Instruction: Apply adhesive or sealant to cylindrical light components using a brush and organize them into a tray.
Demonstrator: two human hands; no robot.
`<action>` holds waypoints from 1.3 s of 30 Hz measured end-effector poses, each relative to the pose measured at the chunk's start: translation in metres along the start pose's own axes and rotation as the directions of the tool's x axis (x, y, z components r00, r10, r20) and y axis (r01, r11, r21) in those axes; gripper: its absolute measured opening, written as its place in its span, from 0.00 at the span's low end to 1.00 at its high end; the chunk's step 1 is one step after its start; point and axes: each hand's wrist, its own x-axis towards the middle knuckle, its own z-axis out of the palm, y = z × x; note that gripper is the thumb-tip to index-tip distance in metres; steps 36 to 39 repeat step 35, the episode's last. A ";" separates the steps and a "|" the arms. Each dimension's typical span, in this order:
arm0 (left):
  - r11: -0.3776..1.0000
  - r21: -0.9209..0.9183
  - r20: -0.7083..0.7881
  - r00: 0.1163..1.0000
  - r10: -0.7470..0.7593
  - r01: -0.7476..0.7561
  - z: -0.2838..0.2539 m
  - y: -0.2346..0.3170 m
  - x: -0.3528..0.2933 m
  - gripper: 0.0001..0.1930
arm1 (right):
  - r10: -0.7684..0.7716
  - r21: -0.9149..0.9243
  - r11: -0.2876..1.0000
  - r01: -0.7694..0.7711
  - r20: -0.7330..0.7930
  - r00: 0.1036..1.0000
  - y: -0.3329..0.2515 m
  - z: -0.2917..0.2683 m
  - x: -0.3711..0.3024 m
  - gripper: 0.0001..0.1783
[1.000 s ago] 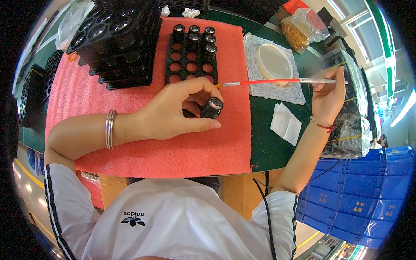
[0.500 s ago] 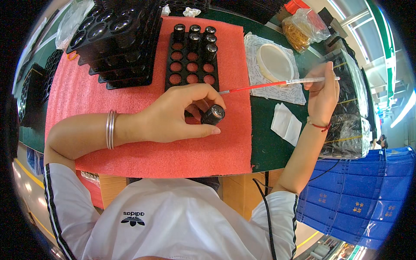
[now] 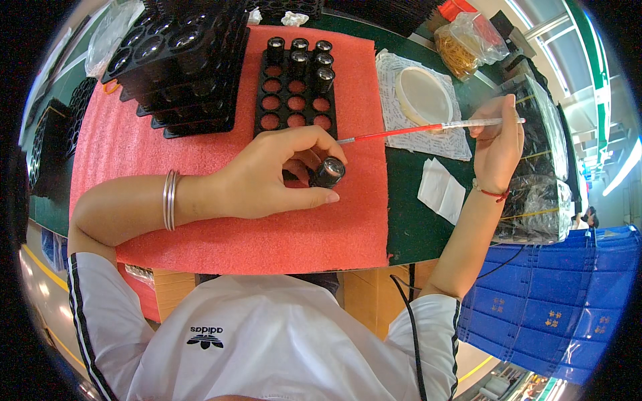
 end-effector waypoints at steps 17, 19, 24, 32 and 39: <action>0.961 -0.275 -0.261 0.959 -0.111 0.036 -0.004 -0.005 0.005 0.18 | 0.045 0.234 0.972 -0.026 -0.073 0.996 -0.001 -0.009 0.005 0.16; 0.950 -0.305 -0.261 0.954 -0.148 0.064 -0.004 0.000 0.004 0.18 | 0.046 0.253 0.967 -0.017 -0.109 0.993 -0.001 -0.009 0.005 0.16; 0.945 -0.322 -0.257 0.955 -0.146 0.057 -0.005 -0.001 0.004 0.18 | 0.019 0.291 0.957 0.015 -0.112 0.993 0.001 -0.016 0.007 0.16; 0.910 -0.382 -0.224 0.939 -0.259 0.160 -0.008 0.006 0.004 0.20 | -0.094 0.400 0.912 0.089 -0.007 0.996 -0.006 -0.010 0.003 0.17; 0.911 -0.365 -0.225 0.931 -0.286 0.192 -0.009 0.007 0.004 0.22 | -0.186 0.373 0.917 0.139 0.093 0.978 -0.009 -0.003 0.000 0.18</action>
